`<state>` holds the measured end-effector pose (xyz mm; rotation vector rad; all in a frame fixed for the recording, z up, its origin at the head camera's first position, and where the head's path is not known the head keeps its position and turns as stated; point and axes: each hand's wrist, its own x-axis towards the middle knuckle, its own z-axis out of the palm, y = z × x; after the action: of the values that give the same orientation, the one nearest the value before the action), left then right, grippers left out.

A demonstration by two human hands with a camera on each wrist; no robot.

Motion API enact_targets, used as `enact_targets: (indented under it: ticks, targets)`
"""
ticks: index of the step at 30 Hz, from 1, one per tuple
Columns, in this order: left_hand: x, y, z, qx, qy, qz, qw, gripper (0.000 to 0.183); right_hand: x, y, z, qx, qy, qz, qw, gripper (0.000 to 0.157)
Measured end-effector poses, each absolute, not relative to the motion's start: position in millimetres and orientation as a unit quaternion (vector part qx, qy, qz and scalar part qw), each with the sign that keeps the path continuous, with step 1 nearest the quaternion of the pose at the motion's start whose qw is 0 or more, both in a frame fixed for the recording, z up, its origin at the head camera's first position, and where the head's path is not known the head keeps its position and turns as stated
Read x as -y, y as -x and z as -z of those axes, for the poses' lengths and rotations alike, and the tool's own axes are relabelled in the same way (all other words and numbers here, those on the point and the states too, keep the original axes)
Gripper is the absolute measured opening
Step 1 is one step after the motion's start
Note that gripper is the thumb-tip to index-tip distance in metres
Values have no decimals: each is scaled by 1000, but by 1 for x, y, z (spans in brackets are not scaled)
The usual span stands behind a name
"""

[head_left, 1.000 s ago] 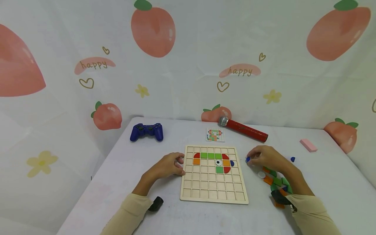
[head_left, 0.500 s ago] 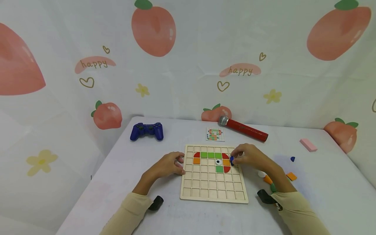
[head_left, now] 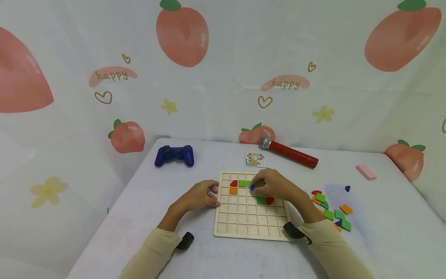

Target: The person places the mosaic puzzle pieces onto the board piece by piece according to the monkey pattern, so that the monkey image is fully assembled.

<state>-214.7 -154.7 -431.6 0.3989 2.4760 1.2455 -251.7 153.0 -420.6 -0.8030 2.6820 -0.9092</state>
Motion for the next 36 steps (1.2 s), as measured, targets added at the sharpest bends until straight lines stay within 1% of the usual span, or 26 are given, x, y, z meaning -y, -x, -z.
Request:
enact_targets:
  ticks: [15, 21, 27, 36]
  targets:
    - [155, 216, 432, -872, -133, -438, 175, 72, -101, 253, 419, -886, 321, 316, 113, 16]
    - [155, 216, 432, -873, -133, -436, 175, 72, -84, 256, 420, -880, 356, 300, 95, 15]
    - [154, 216, 433, -871, -132, -438, 179, 74, -74, 255, 420, -888, 361, 274, 81, 17]
    - [155, 216, 433, -870, -133, -440, 179, 74, -69, 256, 422, -890, 358, 271, 81, 17]
